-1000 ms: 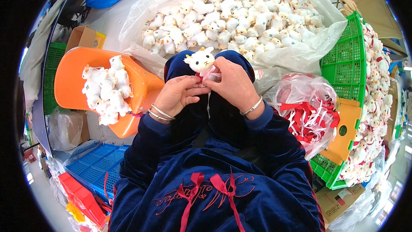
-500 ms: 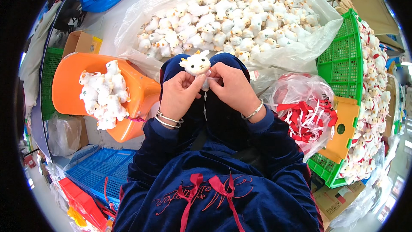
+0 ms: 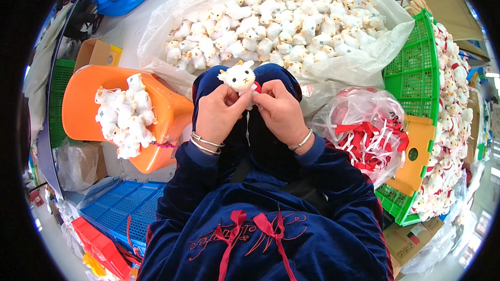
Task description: The person sits on the floor and ties red ribbons around the necks of small white plush toys. They pick up each toy, wrap the ribbon, and place the finished items into a green crate.
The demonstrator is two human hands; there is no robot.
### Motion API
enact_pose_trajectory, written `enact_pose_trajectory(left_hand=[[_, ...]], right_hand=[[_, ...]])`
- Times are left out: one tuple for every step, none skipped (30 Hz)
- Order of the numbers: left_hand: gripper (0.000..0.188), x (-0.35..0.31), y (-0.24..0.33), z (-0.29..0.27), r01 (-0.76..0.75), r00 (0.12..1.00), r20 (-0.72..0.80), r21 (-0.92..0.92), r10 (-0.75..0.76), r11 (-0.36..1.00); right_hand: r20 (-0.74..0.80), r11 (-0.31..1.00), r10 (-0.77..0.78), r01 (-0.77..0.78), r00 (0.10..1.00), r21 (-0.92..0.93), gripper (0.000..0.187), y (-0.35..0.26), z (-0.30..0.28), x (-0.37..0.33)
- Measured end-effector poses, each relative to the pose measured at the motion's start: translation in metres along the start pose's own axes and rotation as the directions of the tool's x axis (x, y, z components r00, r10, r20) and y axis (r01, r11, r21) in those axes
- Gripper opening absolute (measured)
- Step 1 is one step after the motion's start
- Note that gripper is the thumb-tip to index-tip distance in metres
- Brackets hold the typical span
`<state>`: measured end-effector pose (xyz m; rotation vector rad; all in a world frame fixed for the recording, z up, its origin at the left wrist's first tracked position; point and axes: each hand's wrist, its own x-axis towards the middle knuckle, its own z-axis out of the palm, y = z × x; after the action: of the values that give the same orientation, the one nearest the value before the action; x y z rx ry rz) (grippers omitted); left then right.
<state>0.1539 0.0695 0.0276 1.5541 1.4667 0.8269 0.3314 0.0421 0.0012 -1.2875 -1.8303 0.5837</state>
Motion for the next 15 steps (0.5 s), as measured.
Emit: enact_pose_trajectory(left_hand=[[0.034, 0.0, 0.002, -0.001, 0.008, 1.0, -0.002, 0.022, -0.008, 1.0], [0.035, 0.002, 0.003, -0.001, 0.017, 1.0, -0.003, 0.043, -0.017, 0.999], [0.037, 0.002, 0.004, -0.001, 0.025, 1.0, -0.005, 0.064, -0.025, 0.998], [0.037, 0.002, 0.003, 0.0, 0.015, 1.0, -0.015, 0.053, -0.015, 0.998], [0.037, 0.002, 0.0, 0.002, 0.006, 1.0, -0.025, 0.042, -0.004, 0.999], [0.038, 0.002, -0.003, 0.003, -0.004, 0.999, -0.036, 0.031, 0.005, 1.0], [0.037, 0.002, -0.003, 0.004, 0.004, 0.999, -0.036, 0.034, -0.003, 0.999], [0.037, 0.001, -0.004, 0.004, 0.013, 0.999, -0.036, 0.038, -0.011, 0.999], [0.037, 0.001, -0.004, 0.004, 0.021, 0.999, -0.037, 0.042, -0.02, 0.999], [0.036, 0.001, -0.003, 0.005, 0.016, 0.999, -0.039, 0.026, -0.015, 1.0], [0.036, 0.001, -0.003, 0.005, 0.011, 0.999, -0.041, 0.009, -0.01, 1.0], [0.036, 0.001, -0.003, 0.005, 0.006, 0.999, -0.044, -0.007, -0.006, 1.0], [0.035, 0.001, -0.003, 0.004, 0.004, 0.999, -0.042, 0.004, -0.004, 1.0], [0.035, 0.001, -0.003, 0.003, 0.002, 0.999, -0.041, 0.015, -0.001, 1.0], [0.034, 0.001, -0.004, 0.003, 0.0, 0.999, -0.039, 0.025, 0.001, 1.0]], right_hand=[[0.02, 0.997, -0.054, 0.055, 0.998, -0.062, 0.014, -0.001, -0.001, 0.001], [0.042, 0.986, -0.106, 0.11, 0.993, -0.122, 0.012, -0.001, -0.004, 0.004], [0.068, 0.969, -0.156, 0.166, 0.985, -0.182, 0.01, -0.003, -0.008, 0.006], [0.038, 0.981, -0.123, 0.127, 0.992, -0.144, 0.01, -0.007, -0.014, 0.008], [0.011, 0.99, -0.088, 0.089, 0.996, -0.105, 0.009, -0.013, -0.02, 0.01], [-0.015, 0.997, -0.052, 0.051, 0.999, -0.065, 0.008, -0.02, -0.025, 0.01], [-0.066, 0.982, 0.181, -0.176, 0.981, 0.069, 0.007, -0.026, -0.028, 0.007], [-0.073, 0.949, 0.299, -0.288, 0.952, 0.133, 0.003, -0.027, -0.031, 0.009], [0.003, 0.895, 0.393, -0.384, 0.919, 0.23, 0.005, -0.027, -0.031, 0.008], [0.085, 0.819, 0.479, -0.48, 0.874, 0.314, 0.008, -0.029, -0.03, 0.007], [0.183, 0.721, 0.545, -0.569, 0.818, 0.396, 0.01, -0.034, -0.029, 0.01], [0.285, 0.605, 0.592, -0.649, 0.754, 0.461, 0.012, -0.039, -0.027, 0.013], [0.352, 0.583, 0.574, -0.671, 0.739, 0.458, 0.019, -0.037, -0.024, 0.013], [0.374, 0.562, 0.585, -0.692, 0.72, 0.454, 0.02, -0.038, -0.025, 0.014], [0.396, 0.54, 0.594, -0.712, 0.7, 0.448, 0.022, -0.04, -0.027, 0.016]])
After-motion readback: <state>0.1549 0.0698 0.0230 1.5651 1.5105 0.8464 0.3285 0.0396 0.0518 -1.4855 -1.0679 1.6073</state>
